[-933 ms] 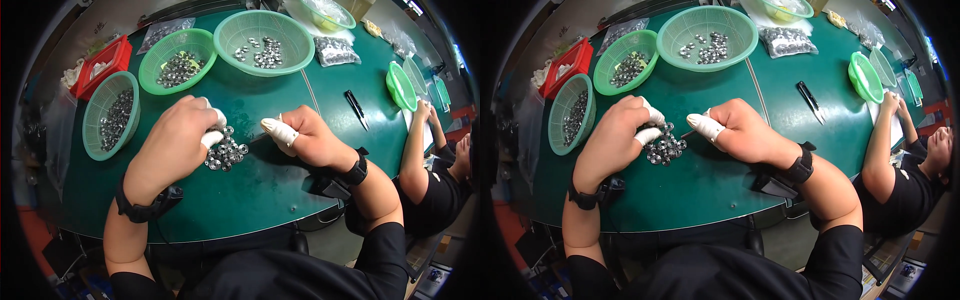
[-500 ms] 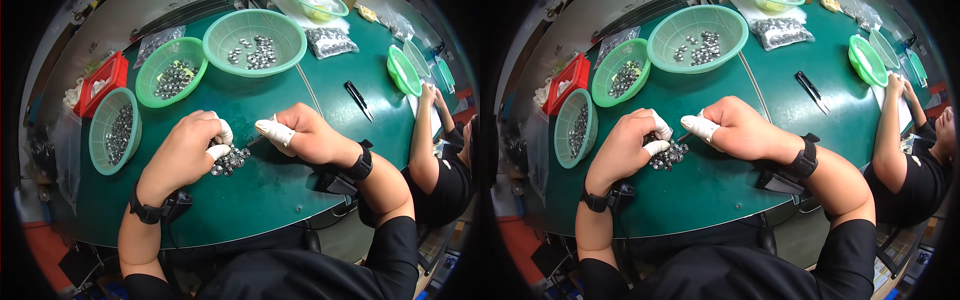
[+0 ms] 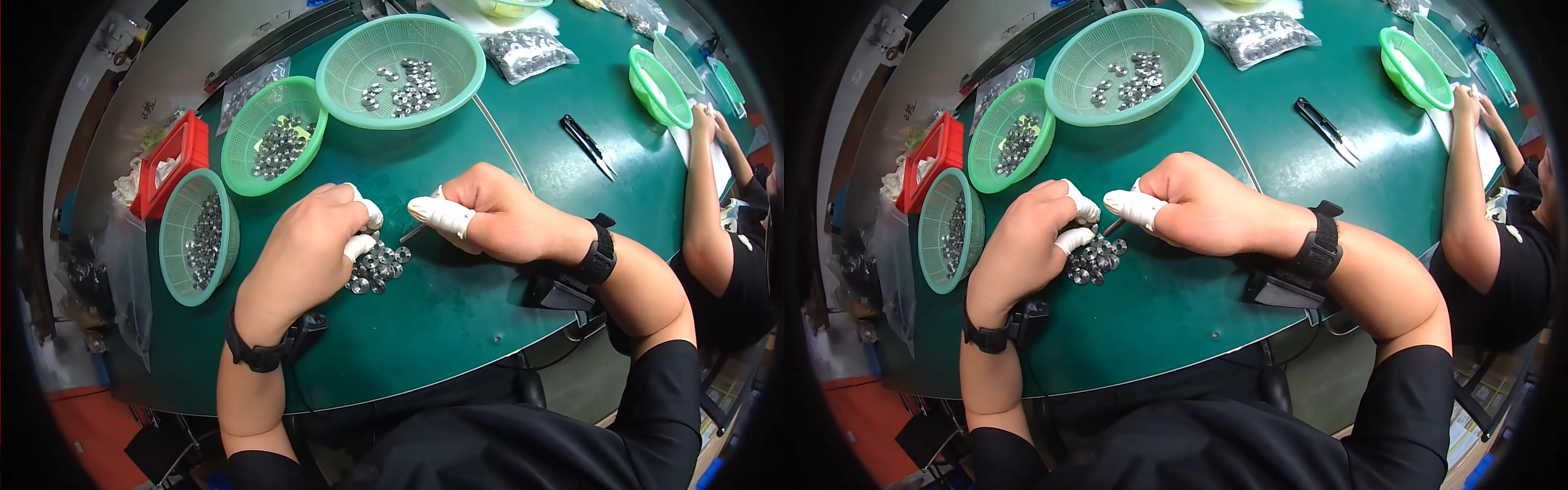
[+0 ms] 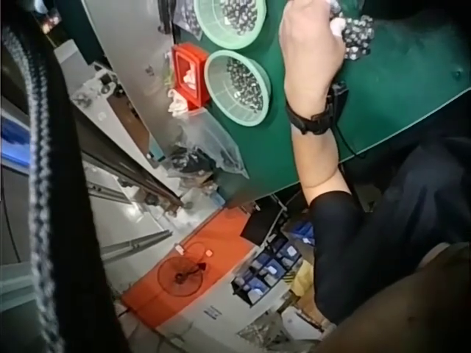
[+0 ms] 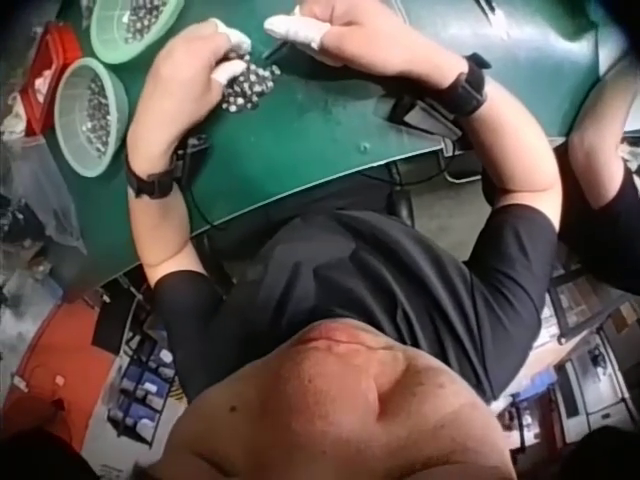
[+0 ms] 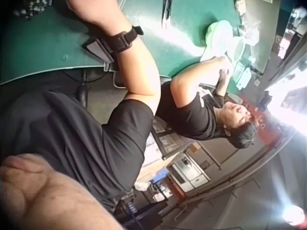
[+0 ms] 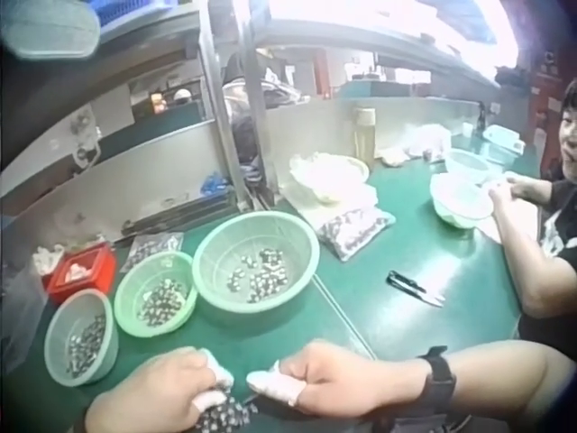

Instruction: The person repeatedly picks up a metal rod and a metal disc, slides the disc onto the rod, and places the assembled unit on the table. Throughout the process, they retrieve more components from green baskets and occasionally clear the workspace by moving loose discs aside.

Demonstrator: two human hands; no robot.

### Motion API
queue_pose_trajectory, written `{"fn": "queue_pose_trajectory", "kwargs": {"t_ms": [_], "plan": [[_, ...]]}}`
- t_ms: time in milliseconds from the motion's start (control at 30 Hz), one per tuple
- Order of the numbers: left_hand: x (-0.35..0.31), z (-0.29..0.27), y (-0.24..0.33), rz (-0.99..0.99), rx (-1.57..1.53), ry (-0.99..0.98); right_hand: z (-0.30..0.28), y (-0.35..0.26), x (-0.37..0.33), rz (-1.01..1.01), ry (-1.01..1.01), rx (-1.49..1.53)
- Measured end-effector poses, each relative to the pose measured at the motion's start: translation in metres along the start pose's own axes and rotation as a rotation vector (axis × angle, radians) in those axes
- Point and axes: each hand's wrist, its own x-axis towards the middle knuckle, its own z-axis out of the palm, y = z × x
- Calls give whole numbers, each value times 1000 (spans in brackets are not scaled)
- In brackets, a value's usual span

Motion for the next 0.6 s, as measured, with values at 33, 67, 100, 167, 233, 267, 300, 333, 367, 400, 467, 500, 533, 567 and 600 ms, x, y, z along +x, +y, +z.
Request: {"fn": "queue_pose_trajectory", "kwargs": {"t_ms": [33, 67, 100, 167, 233, 267, 300, 333, 367, 400, 467, 500, 533, 567, 600], "plan": [[-1, -1, 0, 3, 1, -5, 0, 0, 0, 9, -3, 3], [-2, -2, -2, -40, -58, -38, 0, 0, 0, 9, 1, 6], [-2, -3, -2, -83, -117, -71, 0, 0, 0, 4, -3, 7], [-2, -14, 8, -165, -222, -89, 0, 1, 1, -1, -13, 9], [-3, -15, 11, -251, -331, -102, -1, 4, 1, 4, 21, 132], [-4, -12, 10, -357, -543, -33, -1, 4, 2, -9, 9, 227], [-6, -9, 9, -462, -756, 39, 0, 4, 2, -5, 4, 225], [-6, -8, 6, -474, -856, 71, 2, 3, 3, 9, 39, 253], [-5, -8, 6, -475, -860, 76, 3, 3, 4, 24, 75, 281], [-4, -8, 6, -512, -942, 103, 1, 5, 4, 10, 56, 278], [-2, -4, 3, -556, -1026, 114, 3, 4, 4, 22, 69, 265], [-2, -1, 0, -554, -1033, 116, 4, 3, 3, 27, 82, 257], [-4, 1, -3, -538, -1059, 126, 4, 2, 3, 29, 79, 255], [-5, 2, -4, -521, -1084, 136, 4, 1, 2, 20, 66, 225], [-4, 2, -3, -522, -1085, 138, 4, 0, 2, 11, 53, 195]]}}
